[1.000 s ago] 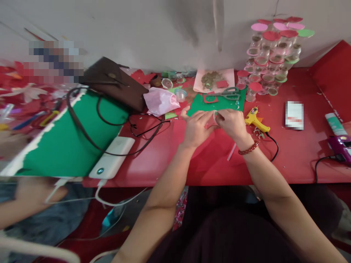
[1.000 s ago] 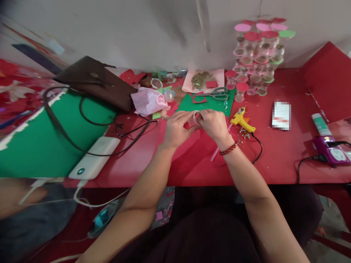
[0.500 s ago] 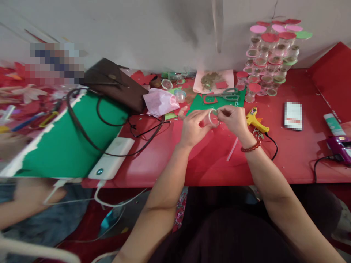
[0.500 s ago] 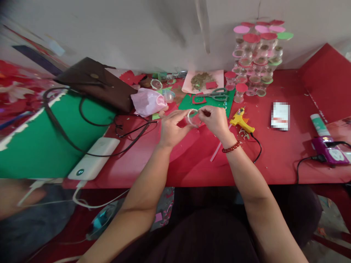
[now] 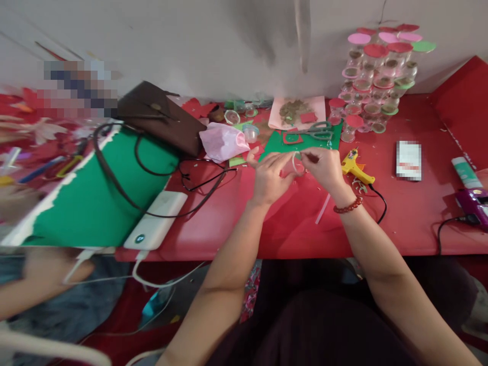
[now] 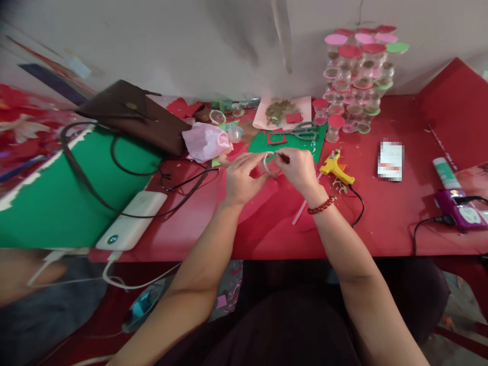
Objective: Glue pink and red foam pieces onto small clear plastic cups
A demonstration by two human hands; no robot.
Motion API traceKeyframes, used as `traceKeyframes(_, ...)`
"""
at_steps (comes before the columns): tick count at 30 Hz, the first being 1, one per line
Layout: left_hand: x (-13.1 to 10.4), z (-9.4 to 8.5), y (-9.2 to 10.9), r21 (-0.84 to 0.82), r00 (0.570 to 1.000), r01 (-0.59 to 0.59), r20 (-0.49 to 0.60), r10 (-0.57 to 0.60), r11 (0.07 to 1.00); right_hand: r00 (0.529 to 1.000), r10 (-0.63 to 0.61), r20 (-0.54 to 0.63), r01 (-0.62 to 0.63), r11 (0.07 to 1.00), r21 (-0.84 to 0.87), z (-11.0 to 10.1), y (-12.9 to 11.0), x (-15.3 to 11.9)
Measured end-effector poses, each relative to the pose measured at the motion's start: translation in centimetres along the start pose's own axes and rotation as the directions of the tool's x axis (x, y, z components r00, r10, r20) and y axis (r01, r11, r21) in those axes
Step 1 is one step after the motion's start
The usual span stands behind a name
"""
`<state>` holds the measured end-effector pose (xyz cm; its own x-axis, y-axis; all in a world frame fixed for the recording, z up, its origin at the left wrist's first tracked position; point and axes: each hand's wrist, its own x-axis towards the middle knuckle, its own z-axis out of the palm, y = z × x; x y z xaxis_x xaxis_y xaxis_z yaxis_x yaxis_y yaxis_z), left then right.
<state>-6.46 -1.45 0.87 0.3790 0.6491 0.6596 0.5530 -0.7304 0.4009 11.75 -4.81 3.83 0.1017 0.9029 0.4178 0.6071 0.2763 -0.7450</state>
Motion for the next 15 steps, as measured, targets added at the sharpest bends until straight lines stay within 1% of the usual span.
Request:
traceKeyframes(6, -0.2, 0.2, 0.2, 0.005, 0.999, -0.012, -0.034, 0.012, 1.000, 0.997, 0.065, -0.053, -0.063, 0.997, 0.046, 0.5, 0.3, 0.0)
traceKeyframes(9, -0.2, 0.2, 0.1, 0.008, 0.999, 0.007, -0.045, -0.006, 1.000, 0.988, 0.136, -0.070, -0.122, 0.977, 0.176, 0.8, 0.7, 0.2)
traceKeyframes(12, -0.1, 0.2, 0.1, -0.010, 0.996, 0.030, -0.078, -0.031, 0.999, 0.973, 0.215, -0.086, -0.175, 0.927, 0.331, 1.0, 1.1, 0.4)
traceKeyframes(15, 0.0, 0.1, 0.0, -0.010, 0.992, 0.061, -0.111, -0.062, 0.998, 0.976, 0.211, -0.049, -0.179, 0.914, 0.364, 1.0, 1.5, 0.5)
